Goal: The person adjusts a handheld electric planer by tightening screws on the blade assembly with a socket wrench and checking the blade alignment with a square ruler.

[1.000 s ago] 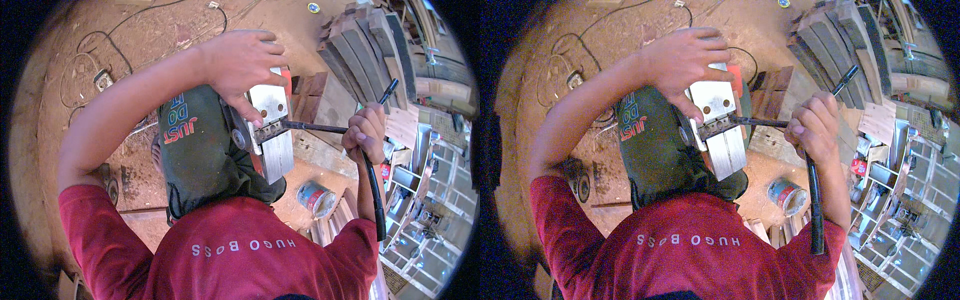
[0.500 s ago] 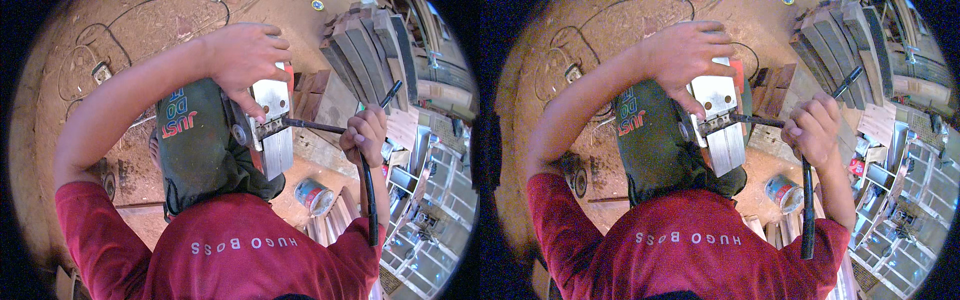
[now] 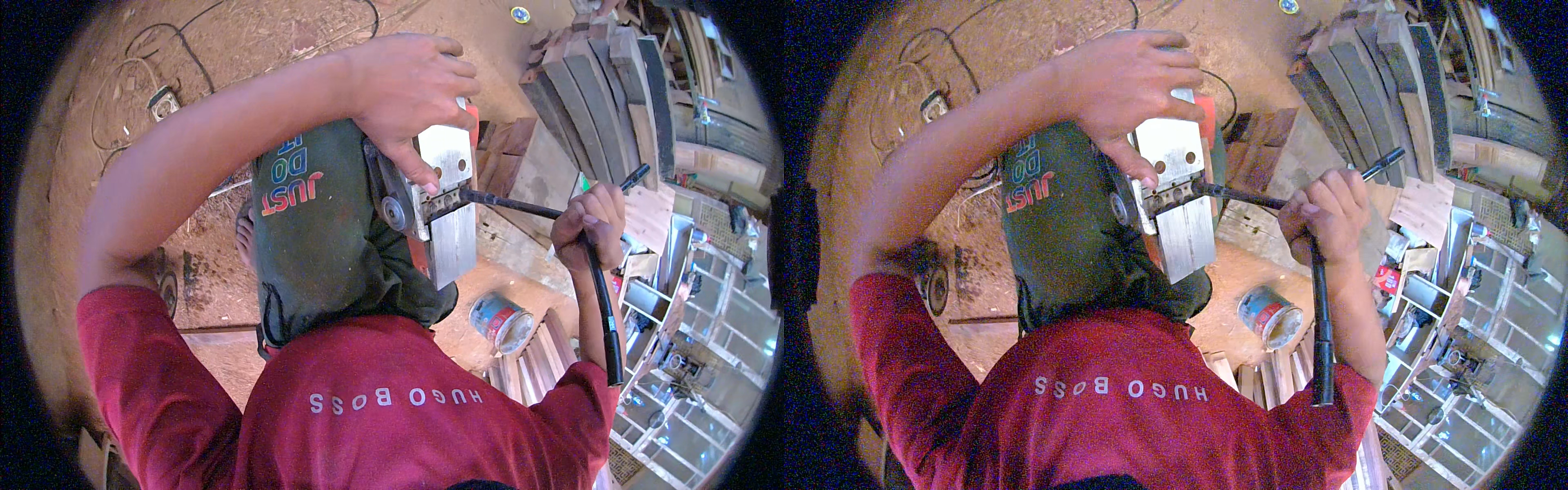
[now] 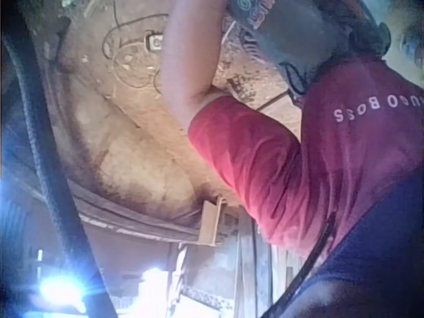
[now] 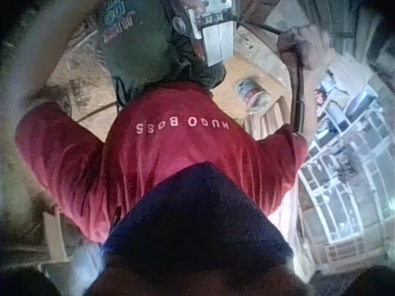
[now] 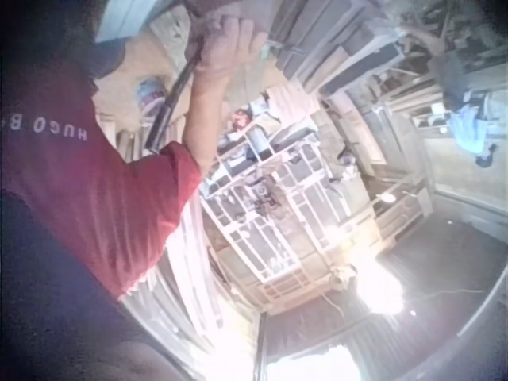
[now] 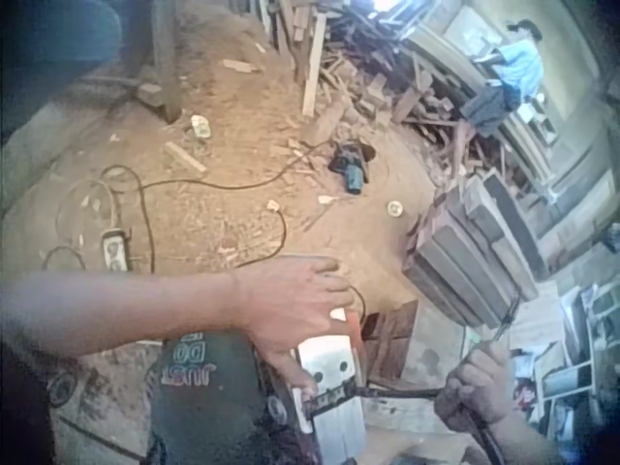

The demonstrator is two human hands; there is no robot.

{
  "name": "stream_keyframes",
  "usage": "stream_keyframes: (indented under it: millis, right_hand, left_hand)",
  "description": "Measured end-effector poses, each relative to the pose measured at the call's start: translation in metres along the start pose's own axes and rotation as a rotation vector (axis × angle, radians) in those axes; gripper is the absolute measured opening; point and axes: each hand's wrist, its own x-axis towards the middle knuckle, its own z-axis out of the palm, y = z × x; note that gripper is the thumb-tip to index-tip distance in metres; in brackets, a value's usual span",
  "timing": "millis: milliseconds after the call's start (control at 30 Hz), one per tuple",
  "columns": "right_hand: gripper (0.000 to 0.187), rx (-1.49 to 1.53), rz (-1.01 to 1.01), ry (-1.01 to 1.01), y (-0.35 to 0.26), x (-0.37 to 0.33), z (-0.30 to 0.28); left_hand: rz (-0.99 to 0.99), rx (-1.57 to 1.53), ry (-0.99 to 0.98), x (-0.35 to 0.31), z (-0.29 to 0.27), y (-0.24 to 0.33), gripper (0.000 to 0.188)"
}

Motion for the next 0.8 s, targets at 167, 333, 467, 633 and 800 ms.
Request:
stream_keyframes:
  millis: [167, 333, 467, 633, 800]
  right_hand:
    - [0.019, 0.046, 0.032, 0.007, -0.010, 0.011, 0.002]
    - [0.018, 0.071, 0.097, 0.067, -0.018, 0.010, 0.004]
    - [0.021, 0.025, 0.176, 0.059, -0.026, 0.010, 0.004]
    - [0.011, -0.002, 0.097, 0.036, -0.013, 0.014, -0.008]
    - [0.012, -0.106, 0.052, 0.074, -0.021, 0.012, -0.029]
  left_hand:
    - [0.069, 0.149, 0.165, -0.005, 0.002, 0.005, 0.074]
    - [0.073, 0.150, 0.166, -0.005, 0.001, 0.007, 0.075]
    - [0.101, 0.145, 0.181, -0.003, 0.003, 0.007, 0.075]
    - [0.082, 0.117, 0.185, -0.006, 0.001, 0.001, 0.075]
    - [0.129, 0.093, 0.233, -0.002, 0.001, 0.000, 0.076]
